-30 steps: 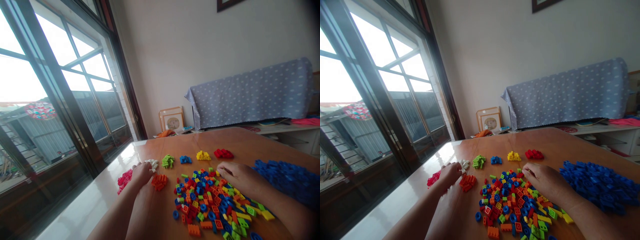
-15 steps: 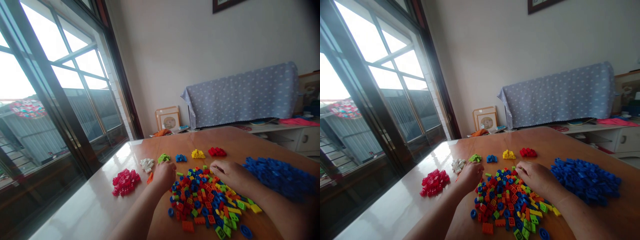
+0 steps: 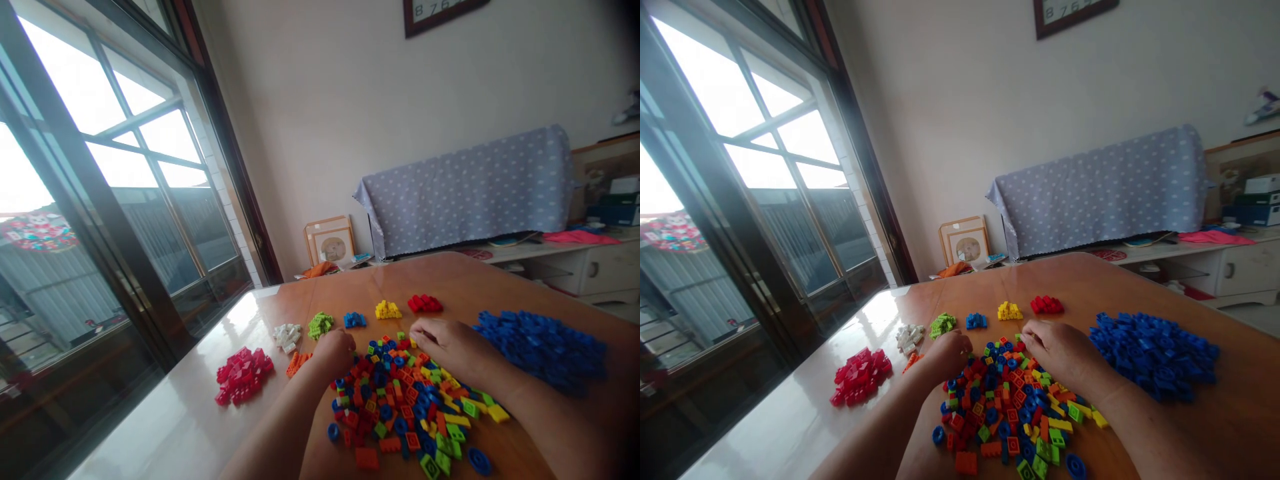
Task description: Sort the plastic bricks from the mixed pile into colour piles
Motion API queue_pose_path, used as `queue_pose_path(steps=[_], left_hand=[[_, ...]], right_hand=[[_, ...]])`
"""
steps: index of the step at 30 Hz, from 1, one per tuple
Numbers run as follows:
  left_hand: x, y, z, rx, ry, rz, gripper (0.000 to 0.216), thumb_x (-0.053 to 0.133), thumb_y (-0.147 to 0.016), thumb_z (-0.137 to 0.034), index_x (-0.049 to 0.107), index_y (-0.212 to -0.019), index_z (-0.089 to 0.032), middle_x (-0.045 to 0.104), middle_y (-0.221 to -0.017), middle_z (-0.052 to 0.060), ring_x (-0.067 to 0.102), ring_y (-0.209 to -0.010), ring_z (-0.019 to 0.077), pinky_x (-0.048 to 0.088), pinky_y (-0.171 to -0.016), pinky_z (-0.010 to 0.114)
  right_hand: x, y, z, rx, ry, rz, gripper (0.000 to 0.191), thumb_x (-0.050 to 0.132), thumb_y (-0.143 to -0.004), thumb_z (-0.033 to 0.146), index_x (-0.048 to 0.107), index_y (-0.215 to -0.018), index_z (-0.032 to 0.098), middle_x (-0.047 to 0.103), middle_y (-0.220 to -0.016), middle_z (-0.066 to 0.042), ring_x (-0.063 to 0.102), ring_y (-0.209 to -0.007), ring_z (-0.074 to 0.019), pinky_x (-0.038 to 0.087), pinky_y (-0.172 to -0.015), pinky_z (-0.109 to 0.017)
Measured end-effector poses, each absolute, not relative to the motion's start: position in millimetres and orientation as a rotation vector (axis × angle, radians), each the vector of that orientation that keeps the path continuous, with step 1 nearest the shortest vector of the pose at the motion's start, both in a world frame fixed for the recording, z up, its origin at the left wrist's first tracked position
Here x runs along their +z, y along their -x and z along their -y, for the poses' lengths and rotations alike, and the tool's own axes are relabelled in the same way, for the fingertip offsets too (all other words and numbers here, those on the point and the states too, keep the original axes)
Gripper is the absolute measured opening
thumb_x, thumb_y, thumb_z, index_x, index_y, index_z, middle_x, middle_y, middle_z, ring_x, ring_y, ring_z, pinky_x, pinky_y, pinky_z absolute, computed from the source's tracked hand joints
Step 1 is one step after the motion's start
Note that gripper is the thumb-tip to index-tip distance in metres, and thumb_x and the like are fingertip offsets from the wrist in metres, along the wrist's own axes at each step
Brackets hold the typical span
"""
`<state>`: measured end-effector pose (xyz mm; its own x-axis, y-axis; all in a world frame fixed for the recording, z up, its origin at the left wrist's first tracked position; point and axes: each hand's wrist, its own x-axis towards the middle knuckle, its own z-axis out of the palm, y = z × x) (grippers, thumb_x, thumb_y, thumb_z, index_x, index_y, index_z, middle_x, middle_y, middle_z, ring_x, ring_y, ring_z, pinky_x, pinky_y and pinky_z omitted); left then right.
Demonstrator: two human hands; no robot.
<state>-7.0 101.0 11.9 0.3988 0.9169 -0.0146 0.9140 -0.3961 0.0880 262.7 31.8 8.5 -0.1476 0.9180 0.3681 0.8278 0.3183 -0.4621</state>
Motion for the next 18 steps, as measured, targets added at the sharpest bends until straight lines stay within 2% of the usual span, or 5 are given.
queue_pose_path(steps=[4, 9, 14, 18], left_hand=[[12.0, 7.8, -105.5, 0.051, -2.513, -1.715, 0.024, 0.062, -0.074, -0.017, 0.076, -0.094, -0.021, 0.073, -0.101, 0.01, 0.065, -0.086, 0.0222, 0.049, -0.078, 0.031], [9.1, 9.2, -115.8, 0.092, -2.461, -1.741, 0.019, 0.064, -0.072, -0.016, 0.076, -0.086, -0.021, 0.074, -0.09, 0.007, 0.065, -0.077, 0.0201, 0.047, -0.068, 0.027], [14.0, 30.6, -136.2, 0.229, -2.402, -1.857, 0.022, 0.058, -0.079, -0.017, 0.073, -0.094, -0.02, 0.074, -0.095, 0.006, 0.065, -0.082, 0.0178, 0.044, -0.068, 0.024], [19.4, 52.7, -156.0, 0.288, -2.301, -2.028, 0.029, 0.059, -0.077, -0.017, 0.069, -0.104, -0.018, 0.073, -0.091, 0.008, 0.063, -0.078, 0.0179, 0.042, -0.062, 0.024]], right_hand=[[5.5, -263.9, -34.0, 0.207, 1.522, 1.995, 0.027, 0.047, -0.094, 0.039, 0.068, -0.085, 0.024, 0.068, -0.071, -0.001, 0.061, -0.068, -0.0175, 0.033, -0.061, -0.027], [7.9, -263.6, -31.9, 0.191, 1.526, 1.99, 0.026, 0.047, -0.094, 0.038, 0.068, -0.084, 0.024, 0.068, -0.072, 0.0, 0.061, -0.068, -0.0173, 0.031, -0.06, -0.026], [11.2, -262.8, -30.4, 0.162, 1.532, 1.997, 0.028, 0.045, -0.096, 0.038, 0.067, -0.083, 0.024, 0.068, -0.071, 0.0, 0.061, -0.068, -0.017, 0.031, -0.061, -0.027], [12.0, -263.2, -30.0, 0.151, 1.532, 1.996, 0.029, 0.045, -0.096, 0.038, 0.066, -0.082, 0.023, 0.068, -0.071, -0.001, 0.061, -0.068, -0.0168, 0.032, -0.063, -0.027]])
